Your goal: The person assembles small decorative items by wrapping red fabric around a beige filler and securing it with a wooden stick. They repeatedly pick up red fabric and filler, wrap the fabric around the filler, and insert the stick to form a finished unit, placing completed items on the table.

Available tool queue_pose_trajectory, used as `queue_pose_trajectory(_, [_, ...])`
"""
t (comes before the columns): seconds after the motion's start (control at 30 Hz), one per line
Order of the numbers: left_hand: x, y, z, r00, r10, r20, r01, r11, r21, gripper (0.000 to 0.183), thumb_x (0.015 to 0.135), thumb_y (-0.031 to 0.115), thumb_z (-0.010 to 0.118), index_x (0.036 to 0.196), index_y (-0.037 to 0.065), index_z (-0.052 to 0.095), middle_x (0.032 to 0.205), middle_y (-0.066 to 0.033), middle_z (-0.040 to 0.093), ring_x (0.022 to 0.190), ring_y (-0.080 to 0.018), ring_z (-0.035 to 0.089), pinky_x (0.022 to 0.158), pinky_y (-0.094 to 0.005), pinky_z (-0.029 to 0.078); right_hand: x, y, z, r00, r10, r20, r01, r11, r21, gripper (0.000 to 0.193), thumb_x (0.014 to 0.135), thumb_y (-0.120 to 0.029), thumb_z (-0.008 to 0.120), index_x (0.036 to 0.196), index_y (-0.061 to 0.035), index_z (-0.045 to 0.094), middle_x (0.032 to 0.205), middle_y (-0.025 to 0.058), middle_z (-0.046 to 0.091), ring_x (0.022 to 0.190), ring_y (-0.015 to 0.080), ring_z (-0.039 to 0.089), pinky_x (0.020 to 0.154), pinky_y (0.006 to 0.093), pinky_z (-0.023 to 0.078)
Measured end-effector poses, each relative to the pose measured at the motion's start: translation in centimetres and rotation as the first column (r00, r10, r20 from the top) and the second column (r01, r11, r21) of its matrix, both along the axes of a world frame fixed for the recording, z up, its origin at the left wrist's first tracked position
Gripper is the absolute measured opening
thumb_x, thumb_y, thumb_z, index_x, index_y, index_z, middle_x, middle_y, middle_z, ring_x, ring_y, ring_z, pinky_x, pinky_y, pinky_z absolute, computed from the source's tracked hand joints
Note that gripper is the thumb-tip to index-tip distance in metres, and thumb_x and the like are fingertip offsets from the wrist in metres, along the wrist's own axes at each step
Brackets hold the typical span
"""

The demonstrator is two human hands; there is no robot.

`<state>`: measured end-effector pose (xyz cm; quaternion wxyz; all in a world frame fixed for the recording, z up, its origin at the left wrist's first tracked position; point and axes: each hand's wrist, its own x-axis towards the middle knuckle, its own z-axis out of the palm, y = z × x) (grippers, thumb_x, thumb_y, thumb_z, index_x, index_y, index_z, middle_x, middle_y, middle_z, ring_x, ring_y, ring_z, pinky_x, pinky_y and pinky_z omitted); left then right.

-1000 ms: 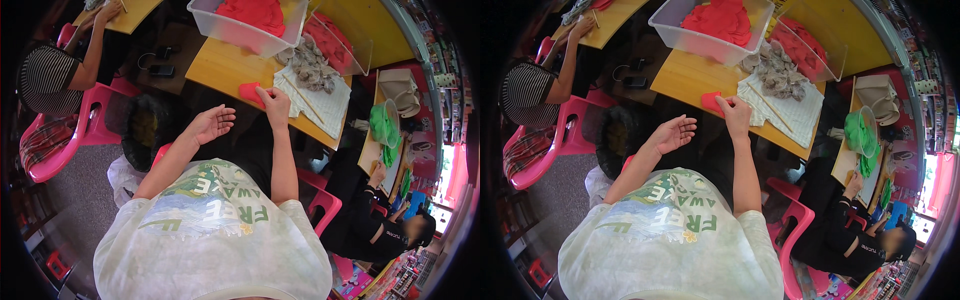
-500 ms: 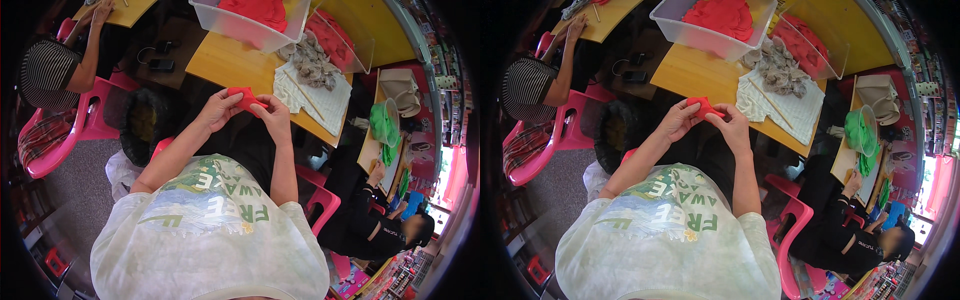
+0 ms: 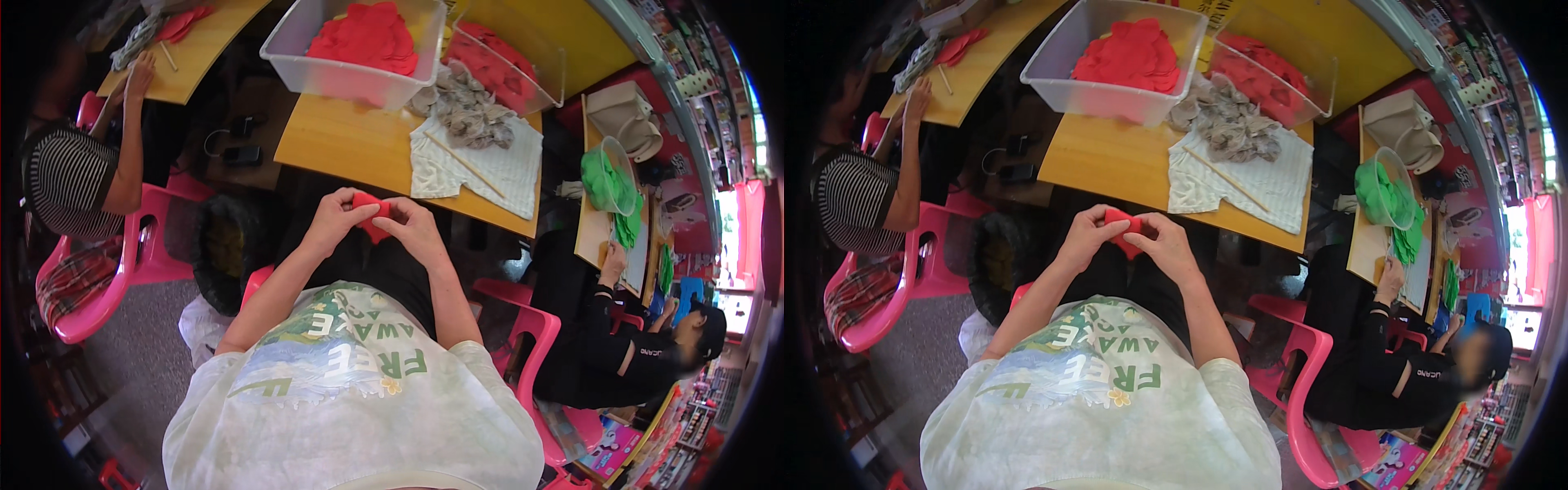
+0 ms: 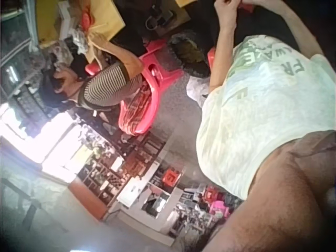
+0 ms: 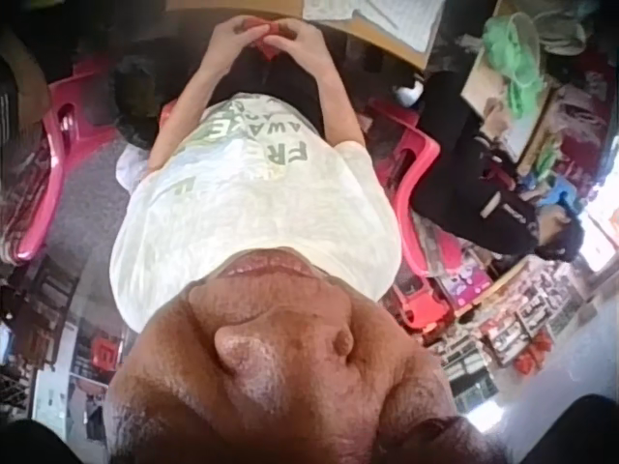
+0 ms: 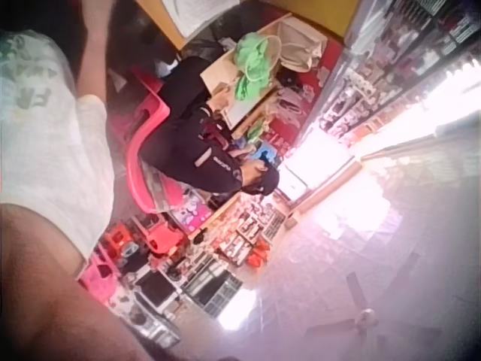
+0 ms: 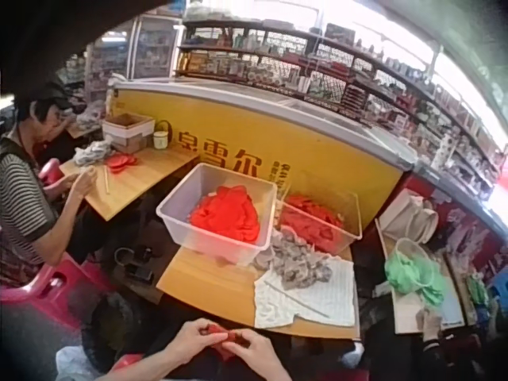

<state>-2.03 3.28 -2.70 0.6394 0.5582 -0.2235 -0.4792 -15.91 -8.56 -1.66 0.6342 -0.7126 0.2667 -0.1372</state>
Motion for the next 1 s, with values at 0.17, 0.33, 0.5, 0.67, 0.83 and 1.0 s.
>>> queue_pose_trajectory(0.17, [-0.9, 0.4, 1.2, 0.985, 0.044, -0.168, -0.042, 0.999, 0.013, 0.021, 0.088, 0.020, 0.064, 0.102, 0.004, 0.061, 0.089, -0.0028, 0.063, 0.079, -0.0085, 0.060, 0.069, -0.0221, 0.049, -1.0, -0.3, 0.5, 0.999, -0.008, -0.039, 0.008, 1.000, 0.008, 0.018, 0.080, -0.013, 0.071, 0.092, 0.0003, 0.067, 0.076, 0.0006, 0.066, 0.069, 0.0039, 0.058, 0.064, 0.0194, 0.046])
queue_pose_trajectory(0.33, [0.1, 4.2, -1.3, 0.983, 0.120, -0.139, -0.107, 0.990, 0.095, 0.020, 0.091, 0.020, 0.060, 0.104, 0.004, 0.060, 0.089, -0.0034, 0.062, 0.081, -0.0100, 0.061, 0.068, -0.0216, 0.049, -3.5, -3.0, 2.9, 0.961, 0.058, -0.270, -0.150, 0.930, -0.336, 0.028, 0.073, -0.022, 0.073, 0.089, 0.0006, 0.069, 0.073, 0.0088, 0.066, 0.066, 0.0120, 0.061, 0.064, 0.0270, 0.047])
queue_pose_trajectory(0.5, [0.8, 8.3, -6.2, 0.979, 0.200, -0.049, -0.195, 0.977, 0.087, 0.016, 0.093, 0.015, 0.055, 0.102, 0.002, 0.059, 0.084, -0.0052, 0.061, 0.074, -0.0131, 0.064, 0.065, -0.0228, 0.051, -5.5, -10.7, 7.2, 0.961, -0.209, -0.183, 0.110, 0.891, -0.441, 0.026, 0.075, -0.019, 0.073, 0.092, 0.0011, 0.069, 0.074, 0.0040, 0.065, 0.067, 0.0086, 0.057, 0.062, 0.0246, 0.045])
queue_pose_trajectory(0.67, [0.2, 7.4, -6.4, 0.973, 0.221, 0.065, -0.225, 0.972, 0.064, 0.012, 0.092, 0.008, 0.054, 0.098, -0.001, 0.059, 0.082, -0.0068, 0.061, 0.069, -0.0132, 0.064, 0.061, -0.0228, 0.053, -1.9, -21.7, 15.2, 0.810, -0.464, 0.359, 0.584, 0.693, -0.423, 0.022, 0.081, -0.014, 0.070, 0.090, 0.0056, 0.069, 0.074, 0.0006, 0.065, 0.067, 0.0039, 0.054, 0.061, 0.0221, 0.044])
queue_pose_trajectory(0.83, [0.0, 6.7, -6.4, 0.968, 0.223, 0.118, -0.231, 0.970, 0.069, 0.012, 0.091, 0.006, 0.054, 0.096, -0.003, 0.061, 0.080, -0.0076, 0.062, 0.067, -0.0133, 0.064, 0.059, -0.0233, 0.053, 6.8, -32.9, 18.5, 0.696, -0.523, 0.493, 0.701, 0.645, -0.304, 0.027, 0.080, -0.018, 0.072, 0.095, 0.0042, 0.068, 0.078, 0.0038, 0.065, 0.068, 0.0080, 0.056, 0.063, 0.0229, 0.044])
queue_pose_trajectory(1.0, [0.3, 6.8, -6.1, 0.970, 0.217, 0.112, -0.224, 0.973, 0.057, 0.012, 0.091, 0.005, 0.055, 0.097, -0.004, 0.061, 0.080, -0.0083, 0.063, 0.067, -0.0133, 0.065, 0.059, -0.0236, 0.053, 12.2, -37.8, 12.9, 0.679, -0.715, 0.167, 0.365, 0.132, -0.922, 0.033, 0.079, -0.017, 0.071, 0.100, 0.0068, 0.065, 0.091, 0.0151, 0.068, 0.080, 0.0208, 0.066, 0.074, 0.0295, 0.051])
